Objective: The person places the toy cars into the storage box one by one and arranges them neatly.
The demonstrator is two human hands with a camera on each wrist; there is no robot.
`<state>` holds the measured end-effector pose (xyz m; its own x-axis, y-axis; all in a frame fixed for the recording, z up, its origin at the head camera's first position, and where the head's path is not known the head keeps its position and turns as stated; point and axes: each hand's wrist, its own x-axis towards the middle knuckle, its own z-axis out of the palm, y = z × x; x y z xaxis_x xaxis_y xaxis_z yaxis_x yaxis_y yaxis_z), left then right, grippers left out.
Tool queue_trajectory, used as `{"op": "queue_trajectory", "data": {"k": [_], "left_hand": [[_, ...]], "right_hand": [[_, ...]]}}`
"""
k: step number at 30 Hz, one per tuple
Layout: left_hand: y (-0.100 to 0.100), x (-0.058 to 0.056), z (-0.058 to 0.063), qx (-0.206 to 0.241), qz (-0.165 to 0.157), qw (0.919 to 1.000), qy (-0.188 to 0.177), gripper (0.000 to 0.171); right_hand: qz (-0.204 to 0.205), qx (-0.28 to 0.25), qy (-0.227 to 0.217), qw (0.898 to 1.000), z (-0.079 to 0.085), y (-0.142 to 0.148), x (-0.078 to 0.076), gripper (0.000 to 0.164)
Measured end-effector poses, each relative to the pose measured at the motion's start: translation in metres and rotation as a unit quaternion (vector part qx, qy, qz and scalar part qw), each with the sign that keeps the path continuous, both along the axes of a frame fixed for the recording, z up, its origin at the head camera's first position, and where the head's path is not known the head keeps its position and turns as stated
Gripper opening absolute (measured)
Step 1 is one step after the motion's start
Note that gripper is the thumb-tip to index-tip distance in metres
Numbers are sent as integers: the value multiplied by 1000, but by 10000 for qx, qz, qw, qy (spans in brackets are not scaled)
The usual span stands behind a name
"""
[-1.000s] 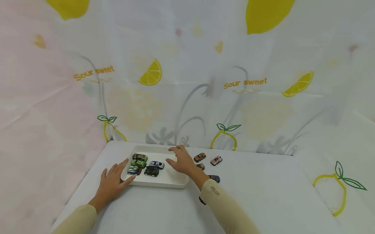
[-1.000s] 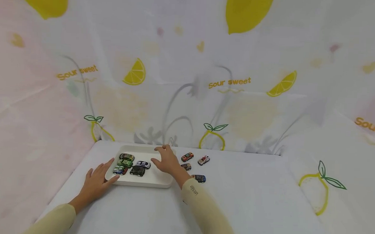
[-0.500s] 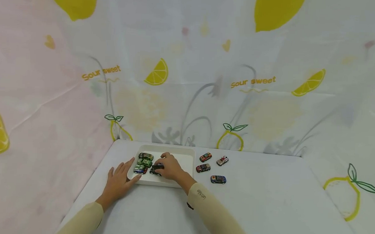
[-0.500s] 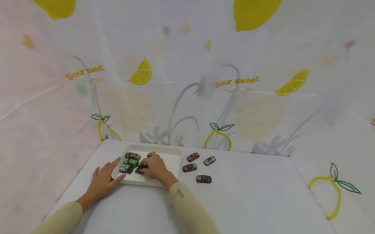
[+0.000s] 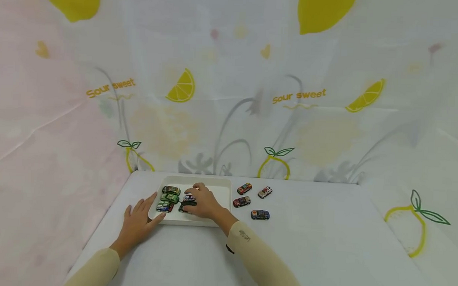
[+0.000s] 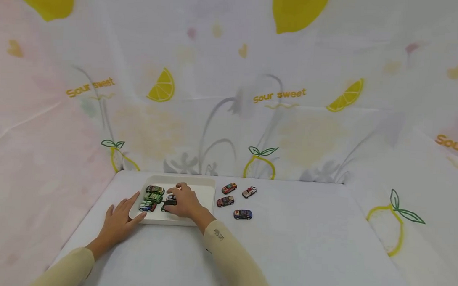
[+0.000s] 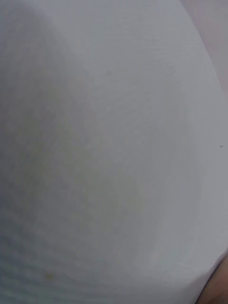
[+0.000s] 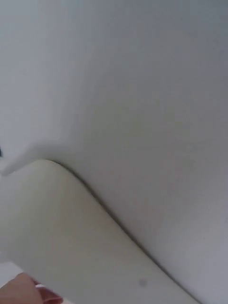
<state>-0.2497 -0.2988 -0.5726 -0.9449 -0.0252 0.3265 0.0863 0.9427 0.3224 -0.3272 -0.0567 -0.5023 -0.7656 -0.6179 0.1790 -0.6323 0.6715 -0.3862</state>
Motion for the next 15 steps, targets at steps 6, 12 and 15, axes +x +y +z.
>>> {"op": "queue_trajectory", "data": {"k": [6,12,15], "left_hand": [[6,1,-7,107,-100,9999,-59,82],[1,-3,-4,144,-142,9997,-156,83],[-3,-5,0,126,-134,9997,-174,83]], "right_hand": [[-474,-105,795,9957,10,50,-16,62],[-1321,399,1061,9847,21,131,-48,73],[-1764,495,999,9780,26,170,-57,77]]}}
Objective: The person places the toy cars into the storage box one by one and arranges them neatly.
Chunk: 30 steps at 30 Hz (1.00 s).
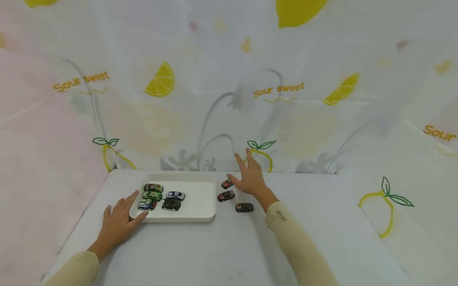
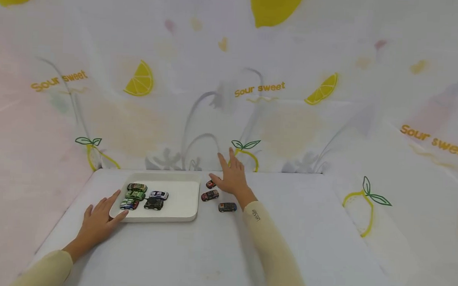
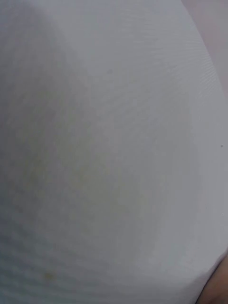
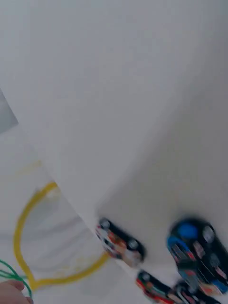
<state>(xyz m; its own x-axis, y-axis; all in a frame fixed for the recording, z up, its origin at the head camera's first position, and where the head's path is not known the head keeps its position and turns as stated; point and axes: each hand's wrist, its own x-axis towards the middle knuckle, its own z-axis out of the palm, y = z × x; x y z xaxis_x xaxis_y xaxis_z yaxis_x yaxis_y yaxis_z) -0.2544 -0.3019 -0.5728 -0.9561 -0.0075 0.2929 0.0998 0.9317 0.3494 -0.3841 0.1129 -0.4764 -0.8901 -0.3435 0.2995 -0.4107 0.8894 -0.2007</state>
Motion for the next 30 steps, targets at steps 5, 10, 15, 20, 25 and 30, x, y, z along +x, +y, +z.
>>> {"op": "queue_trajectory", "data": {"k": [5,10,15,20,25,30], "left_hand": [[-14,3,6,-1,42,9999,116,82],[-19,13,0,55,75,9999,121,81],[-17,16,-8,69,149,9997,172,81],[-8,18,-15,16,133,9999,21,83],[-4,14,-13,2,121,9999,122,82],[-1,4,-5,13,44,9997,228,82]], "right_hand": [[-401,-33,158,9991,3,37,-8,78],[-563,247,45,9981,-9,59,-4,80],[-520,544,162,9970,-20,74,4,79],[-553,825,-4,9951,-34,91,16,79],[-427,750,-143,9962,-42,97,19,78],[-384,668,-98,9970,-45,98,19,79]]}}
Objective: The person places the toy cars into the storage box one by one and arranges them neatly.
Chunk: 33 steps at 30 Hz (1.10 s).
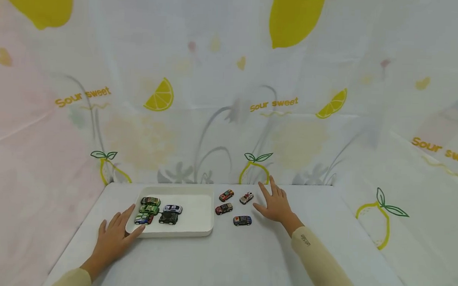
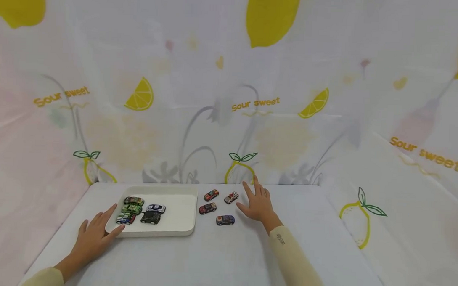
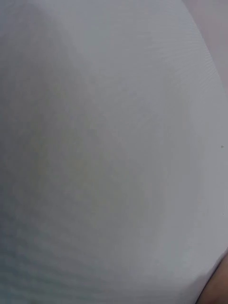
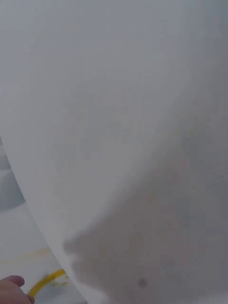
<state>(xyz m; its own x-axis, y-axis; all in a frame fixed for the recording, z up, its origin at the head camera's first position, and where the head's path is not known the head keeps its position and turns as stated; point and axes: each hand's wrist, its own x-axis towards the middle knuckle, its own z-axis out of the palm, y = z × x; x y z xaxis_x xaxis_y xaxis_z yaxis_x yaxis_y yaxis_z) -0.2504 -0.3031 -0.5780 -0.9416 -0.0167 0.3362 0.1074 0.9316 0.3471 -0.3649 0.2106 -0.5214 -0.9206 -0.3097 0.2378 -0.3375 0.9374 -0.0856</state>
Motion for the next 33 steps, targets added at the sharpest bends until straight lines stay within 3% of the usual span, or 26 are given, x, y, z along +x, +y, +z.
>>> {"op": "queue_trajectory", "data": {"k": [6,13,16,29,33], "left_hand": [[0,0,2,9,-34,10000,13,82],[3,6,0,-31,-3,9999,-114,84],[3,4,1,-16,22,10000,-94,83],[5,4,11,-5,4,10000,-31,82],[4,2,6,-30,20,10000,-66,83]], "right_hand": [[438,-349,-28,9984,-7,-15,8,79],[780,-398,-496,9949,-11,-32,22,75],[874,-397,-412,9945,-11,-37,24,74],[1176,115,-265,9926,-16,-43,30,75],[1571,284,-141,9871,-22,-42,35,69]]}}
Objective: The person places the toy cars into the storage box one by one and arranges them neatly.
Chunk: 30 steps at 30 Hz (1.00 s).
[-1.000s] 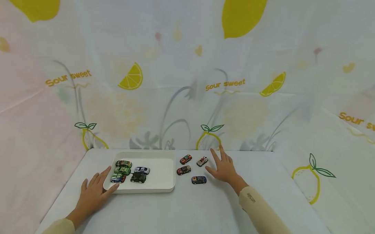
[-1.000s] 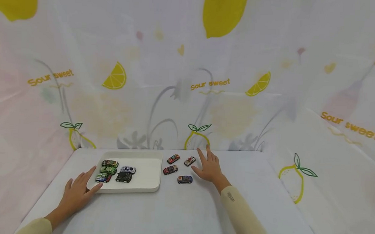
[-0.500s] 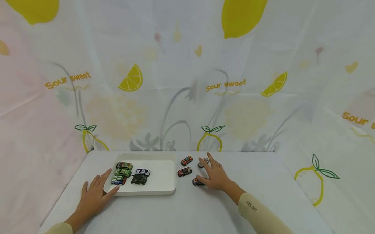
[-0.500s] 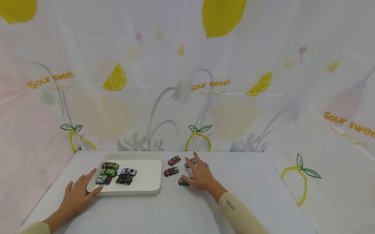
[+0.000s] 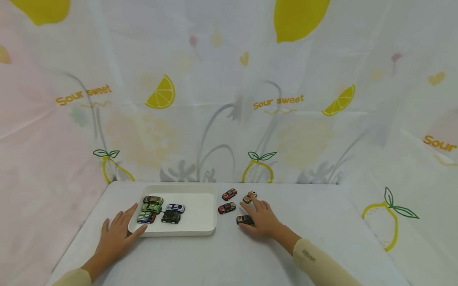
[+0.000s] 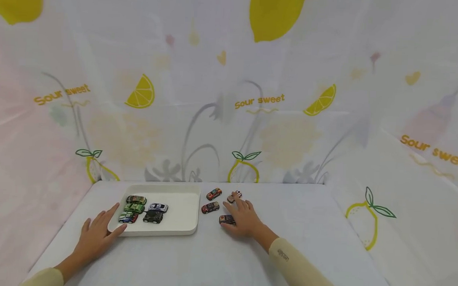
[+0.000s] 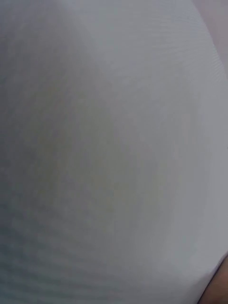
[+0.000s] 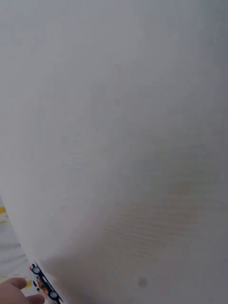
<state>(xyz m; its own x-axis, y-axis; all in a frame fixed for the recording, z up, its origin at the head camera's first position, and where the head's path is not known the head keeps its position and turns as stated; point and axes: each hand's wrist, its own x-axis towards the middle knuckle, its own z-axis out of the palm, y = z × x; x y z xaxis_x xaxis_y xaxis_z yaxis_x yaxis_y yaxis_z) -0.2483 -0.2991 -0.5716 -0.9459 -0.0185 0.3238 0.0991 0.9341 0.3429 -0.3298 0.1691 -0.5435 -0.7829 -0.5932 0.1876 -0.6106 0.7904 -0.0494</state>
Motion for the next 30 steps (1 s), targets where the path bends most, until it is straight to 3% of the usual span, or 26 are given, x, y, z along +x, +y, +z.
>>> {"op": "queue_trajectory", "data": {"k": [8,11,16,20,24,30], "left_hand": [[-2,0,-6,54,54,10000,15,82],[-1,0,-7,104,61,9999,28,81],[0,0,-6,99,25,9999,-39,82],[-3,0,-2,66,-5,10000,25,82],[-6,2,0,12,5,10000,24,82],[-3,0,-1,63,-47,10000,-12,82]], "right_hand": [[1002,-452,1034,9885,-4,-4,7,31],[944,-366,832,9914,-1,-10,8,30],[565,-179,21,9982,4,-18,13,32],[433,-108,-221,9988,4,-25,18,31],[379,-16,-319,9988,2,-29,25,26],[615,-69,-66,9981,6,-26,32,12]]}}
